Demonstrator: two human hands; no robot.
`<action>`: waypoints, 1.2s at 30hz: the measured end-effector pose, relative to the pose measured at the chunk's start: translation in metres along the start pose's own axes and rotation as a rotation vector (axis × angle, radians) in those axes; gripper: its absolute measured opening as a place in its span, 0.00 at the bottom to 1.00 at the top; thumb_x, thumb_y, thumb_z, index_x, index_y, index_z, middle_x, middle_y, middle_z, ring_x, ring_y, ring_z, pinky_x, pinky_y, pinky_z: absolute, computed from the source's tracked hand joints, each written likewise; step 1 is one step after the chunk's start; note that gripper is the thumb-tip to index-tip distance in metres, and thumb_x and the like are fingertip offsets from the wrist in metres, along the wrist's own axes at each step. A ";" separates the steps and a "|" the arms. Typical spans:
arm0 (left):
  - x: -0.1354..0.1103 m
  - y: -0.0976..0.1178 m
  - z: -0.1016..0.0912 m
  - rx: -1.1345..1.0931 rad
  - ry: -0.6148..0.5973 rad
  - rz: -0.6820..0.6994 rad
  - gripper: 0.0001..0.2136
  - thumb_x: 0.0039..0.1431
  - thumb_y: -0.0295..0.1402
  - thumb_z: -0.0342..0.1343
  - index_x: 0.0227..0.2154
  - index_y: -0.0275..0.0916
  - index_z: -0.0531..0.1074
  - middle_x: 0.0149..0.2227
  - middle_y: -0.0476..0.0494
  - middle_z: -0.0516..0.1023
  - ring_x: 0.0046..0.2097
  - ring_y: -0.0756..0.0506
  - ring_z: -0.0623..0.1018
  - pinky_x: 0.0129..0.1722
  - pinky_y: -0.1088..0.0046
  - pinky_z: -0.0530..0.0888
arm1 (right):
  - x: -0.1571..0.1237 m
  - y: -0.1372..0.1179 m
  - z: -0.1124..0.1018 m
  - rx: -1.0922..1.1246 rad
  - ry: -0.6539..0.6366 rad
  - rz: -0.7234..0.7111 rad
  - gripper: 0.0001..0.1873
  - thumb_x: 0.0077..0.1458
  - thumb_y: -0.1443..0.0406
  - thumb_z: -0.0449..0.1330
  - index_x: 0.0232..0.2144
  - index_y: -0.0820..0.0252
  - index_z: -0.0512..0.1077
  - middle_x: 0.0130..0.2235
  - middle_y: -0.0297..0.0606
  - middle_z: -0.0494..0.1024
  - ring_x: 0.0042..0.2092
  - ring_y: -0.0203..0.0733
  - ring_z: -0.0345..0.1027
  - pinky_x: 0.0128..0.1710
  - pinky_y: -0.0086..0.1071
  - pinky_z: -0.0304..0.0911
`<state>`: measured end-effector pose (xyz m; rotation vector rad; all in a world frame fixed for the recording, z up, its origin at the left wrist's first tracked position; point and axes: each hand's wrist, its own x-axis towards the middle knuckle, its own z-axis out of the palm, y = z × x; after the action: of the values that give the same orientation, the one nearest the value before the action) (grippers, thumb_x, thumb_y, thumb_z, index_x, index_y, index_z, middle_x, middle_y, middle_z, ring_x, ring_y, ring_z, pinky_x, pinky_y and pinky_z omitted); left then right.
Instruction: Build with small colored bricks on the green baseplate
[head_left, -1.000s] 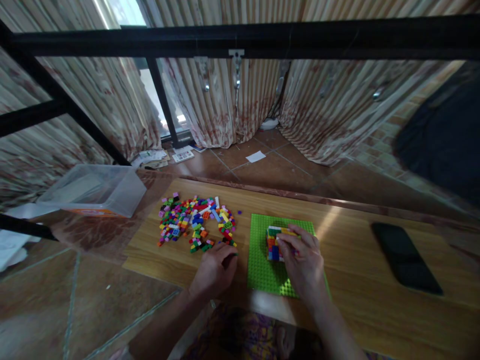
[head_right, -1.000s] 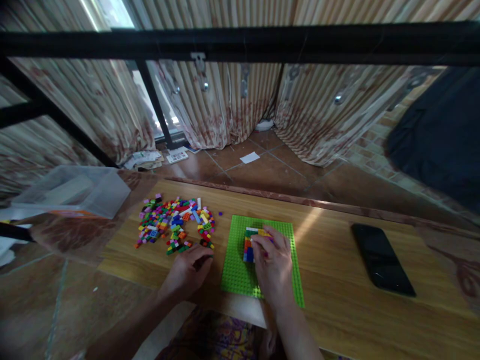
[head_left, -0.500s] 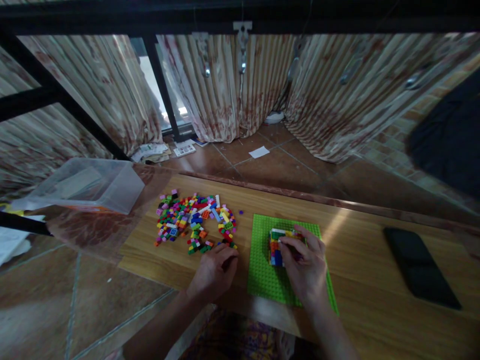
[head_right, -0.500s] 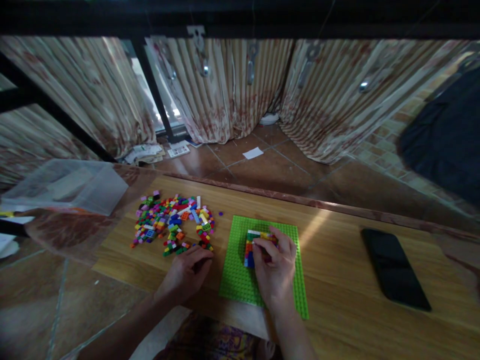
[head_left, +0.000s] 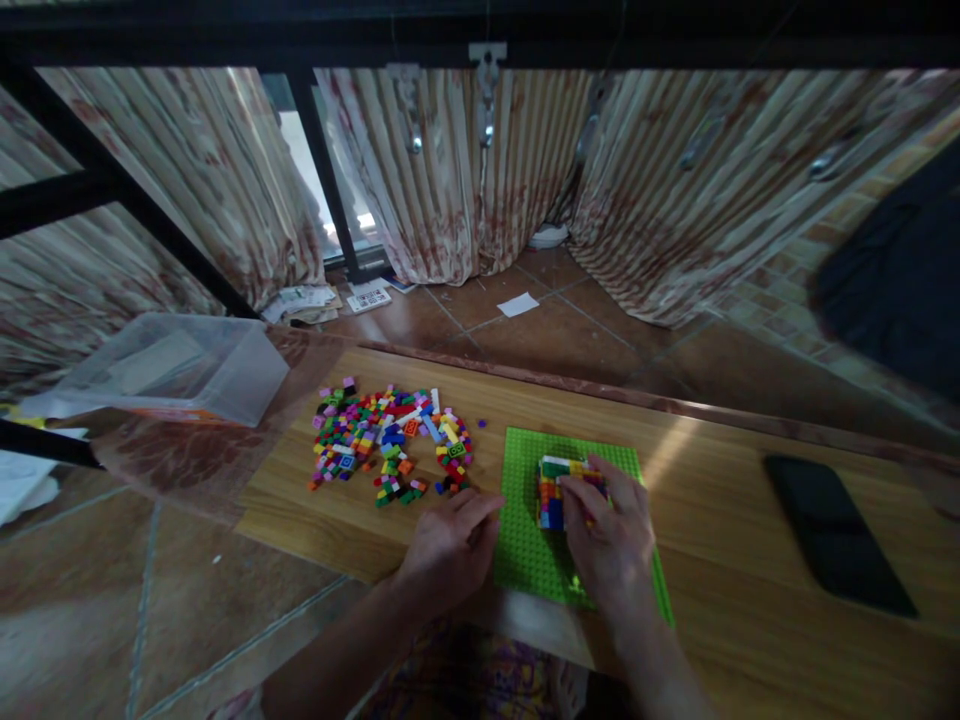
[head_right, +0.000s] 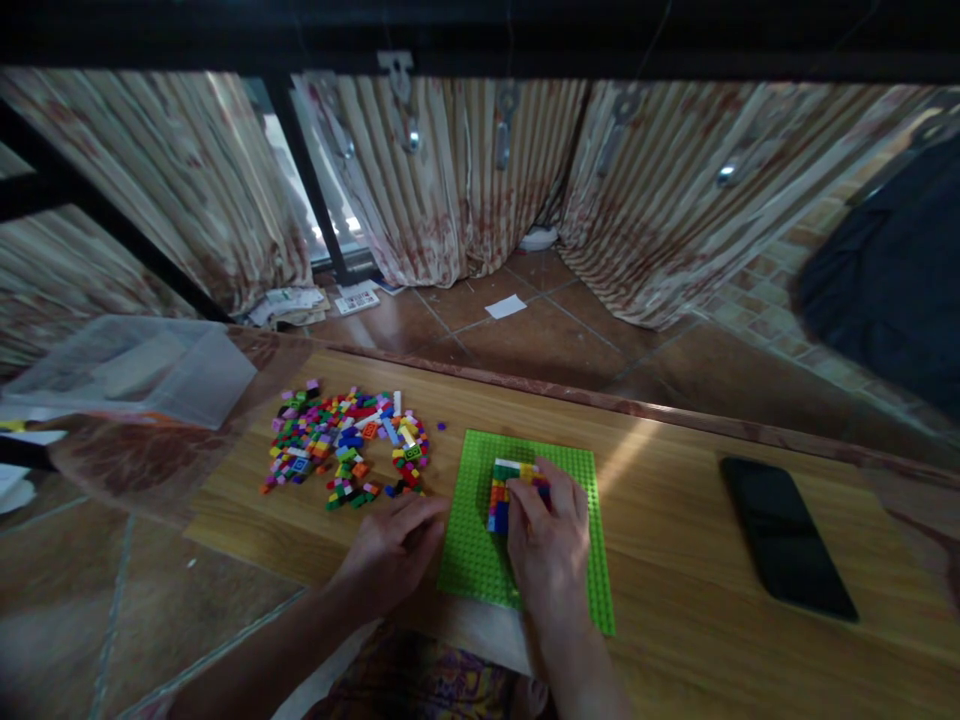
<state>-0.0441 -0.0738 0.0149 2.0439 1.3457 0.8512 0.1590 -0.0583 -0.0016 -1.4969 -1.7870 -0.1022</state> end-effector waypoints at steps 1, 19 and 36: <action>0.001 0.001 0.000 0.004 0.005 0.001 0.10 0.61 0.29 0.48 0.42 0.39 0.72 0.35 0.43 0.77 0.36 0.48 0.76 0.36 0.75 0.72 | -0.001 0.000 0.000 -0.033 -0.006 -0.027 0.08 0.55 0.67 0.58 0.34 0.54 0.77 0.49 0.43 0.71 0.49 0.47 0.64 0.47 0.46 0.66; -0.006 -0.026 -0.041 0.238 0.135 -0.114 0.09 0.59 0.29 0.50 0.40 0.42 0.73 0.38 0.45 0.75 0.38 0.48 0.75 0.38 0.73 0.73 | -0.017 0.008 0.001 -0.073 -0.099 -0.109 0.14 0.60 0.65 0.52 0.43 0.54 0.75 0.51 0.45 0.70 0.48 0.49 0.65 0.47 0.47 0.67; 0.009 -0.021 -0.029 0.488 -0.105 0.042 0.10 0.54 0.23 0.51 0.38 0.39 0.72 0.46 0.41 0.69 0.47 0.42 0.70 0.49 0.61 0.69 | -0.029 -0.025 -0.021 0.119 0.007 0.015 0.16 0.56 0.67 0.56 0.46 0.48 0.73 0.52 0.42 0.71 0.50 0.49 0.66 0.47 0.48 0.66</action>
<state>-0.0753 -0.0553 0.0204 2.4485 1.5691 0.4486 0.1477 -0.0998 0.0061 -1.4234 -1.7449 0.0056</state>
